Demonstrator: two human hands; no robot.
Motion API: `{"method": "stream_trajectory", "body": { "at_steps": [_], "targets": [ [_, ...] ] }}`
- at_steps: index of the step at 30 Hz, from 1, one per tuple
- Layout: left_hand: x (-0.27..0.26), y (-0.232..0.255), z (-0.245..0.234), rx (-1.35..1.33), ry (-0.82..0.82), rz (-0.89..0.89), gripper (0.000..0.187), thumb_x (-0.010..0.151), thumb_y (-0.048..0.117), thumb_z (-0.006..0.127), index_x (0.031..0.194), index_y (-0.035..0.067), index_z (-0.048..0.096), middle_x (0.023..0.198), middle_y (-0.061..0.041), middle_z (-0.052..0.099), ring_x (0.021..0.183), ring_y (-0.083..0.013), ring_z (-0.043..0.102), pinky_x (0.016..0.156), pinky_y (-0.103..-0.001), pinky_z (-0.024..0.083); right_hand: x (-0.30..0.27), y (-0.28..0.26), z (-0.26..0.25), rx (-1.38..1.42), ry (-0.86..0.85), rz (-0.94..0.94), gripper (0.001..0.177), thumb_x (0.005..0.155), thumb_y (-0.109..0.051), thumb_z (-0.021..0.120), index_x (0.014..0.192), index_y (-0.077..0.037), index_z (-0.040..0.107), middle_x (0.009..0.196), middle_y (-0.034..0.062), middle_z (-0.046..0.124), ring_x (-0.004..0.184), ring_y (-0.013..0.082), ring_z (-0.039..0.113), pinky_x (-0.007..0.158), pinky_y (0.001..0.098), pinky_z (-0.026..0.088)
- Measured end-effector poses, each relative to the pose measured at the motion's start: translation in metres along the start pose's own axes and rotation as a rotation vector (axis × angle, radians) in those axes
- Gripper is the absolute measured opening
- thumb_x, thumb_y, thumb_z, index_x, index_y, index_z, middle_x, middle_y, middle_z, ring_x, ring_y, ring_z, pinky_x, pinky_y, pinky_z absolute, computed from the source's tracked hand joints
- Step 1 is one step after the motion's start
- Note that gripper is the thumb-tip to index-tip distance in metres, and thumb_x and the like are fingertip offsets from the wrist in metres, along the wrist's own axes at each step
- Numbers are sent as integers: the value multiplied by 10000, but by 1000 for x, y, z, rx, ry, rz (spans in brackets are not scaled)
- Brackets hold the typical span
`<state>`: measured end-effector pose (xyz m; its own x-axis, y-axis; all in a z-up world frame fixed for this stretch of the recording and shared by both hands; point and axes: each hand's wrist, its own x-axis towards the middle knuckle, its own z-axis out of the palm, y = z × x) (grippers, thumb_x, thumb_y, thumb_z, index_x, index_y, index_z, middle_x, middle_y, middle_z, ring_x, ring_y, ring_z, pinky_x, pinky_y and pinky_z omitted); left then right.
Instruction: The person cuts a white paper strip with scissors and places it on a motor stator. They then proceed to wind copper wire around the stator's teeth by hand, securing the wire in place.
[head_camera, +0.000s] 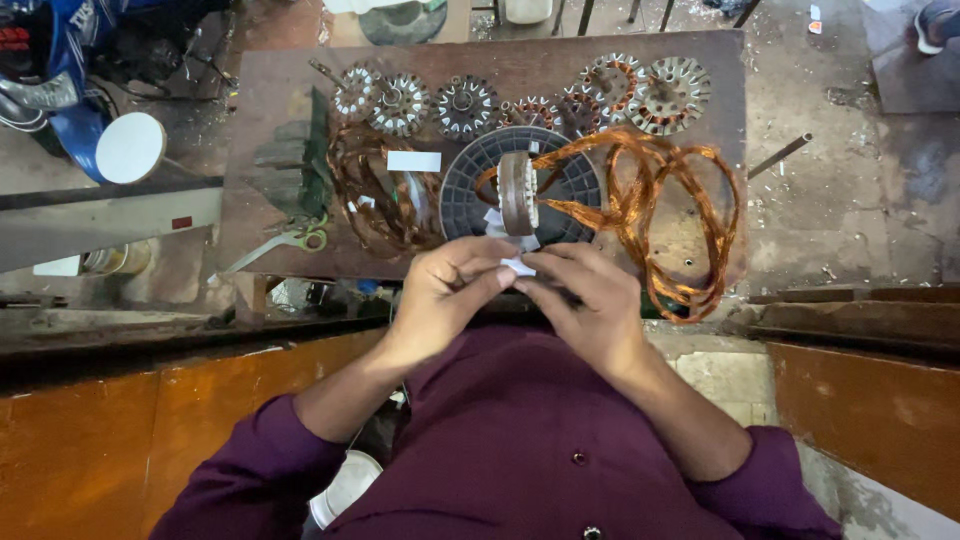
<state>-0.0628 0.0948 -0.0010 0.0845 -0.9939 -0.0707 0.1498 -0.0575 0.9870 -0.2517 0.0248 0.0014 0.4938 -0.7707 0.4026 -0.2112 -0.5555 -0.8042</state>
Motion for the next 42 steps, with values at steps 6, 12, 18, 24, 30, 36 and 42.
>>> {"method": "stream_trajectory", "body": {
  "at_steps": [6, 12, 18, 24, 30, 36, 42],
  "targets": [
    [-2, 16, 0, 435, -5, 193, 298, 939, 46, 730, 1232, -8, 709, 1143, -123, 772, 1029, -157, 759, 897, -293, 612, -6, 2, -10, -5, -19, 4, 250, 846, -85, 846, 1069, -17, 754, 1039, 121, 739, 903, 219, 745, 777, 307, 590],
    [5, 25, -4, 763, -51, 475, 277, 869, 52, 810, 1139, 23, 760, 1075, -143, 776, 936, -256, 751, 817, -350, 591, -5, 3, -14, 17, -50, 30, 225, 844, -67, 843, 1048, -18, 762, 996, 112, 747, 862, 213, 742, 746, 304, 579],
    [9, 18, -10, 771, -118, 705, 210, 890, 44, 797, 1087, -1, 740, 1045, -142, 757, 964, -277, 751, 847, -385, 577, -8, 10, -17, -5, -45, -65, 205, 838, -77, 846, 1026, -34, 775, 988, 108, 754, 863, 210, 752, 751, 309, 596],
    [35, -3, -36, 674, 326, 632, 153, 1009, -34, 671, 1136, 51, 669, 1093, -91, 749, 943, -226, 745, 875, -314, 585, 18, 44, -27, -177, 41, -136, 116, 938, -54, 777, 1051, -36, 796, 1024, 106, 768, 850, 196, 751, 696, 295, 602],
    [74, -27, -52, 821, 239, 335, 577, 816, 151, 845, 1328, 23, 612, 1334, -172, 636, 1302, -339, 587, 1125, -443, 447, 49, 67, -29, -313, -90, -216, 164, 901, -131, 795, 1034, -36, 777, 1000, 109, 729, 869, 273, 702, 747, 390, 566],
    [97, -50, -42, 924, 184, 346, 681, 756, 167, 880, 1359, 27, 595, 1445, -212, 523, 1366, -404, 473, 1123, -483, 399, 61, 72, -23, -385, -234, -199, 194, 857, -156, 757, 1033, -76, 768, 968, 95, 694, 936, 321, 668, 803, 445, 534],
    [98, -51, -39, 963, 176, 314, 607, 725, 152, 905, 1291, 113, 688, 1445, -219, 486, 1357, -429, 466, 1098, -508, 379, 69, 80, -12, -453, -277, -198, 193, 821, -161, 761, 998, -84, 764, 910, 94, 670, 901, 325, 671, 772, 455, 535]
  ]
}}
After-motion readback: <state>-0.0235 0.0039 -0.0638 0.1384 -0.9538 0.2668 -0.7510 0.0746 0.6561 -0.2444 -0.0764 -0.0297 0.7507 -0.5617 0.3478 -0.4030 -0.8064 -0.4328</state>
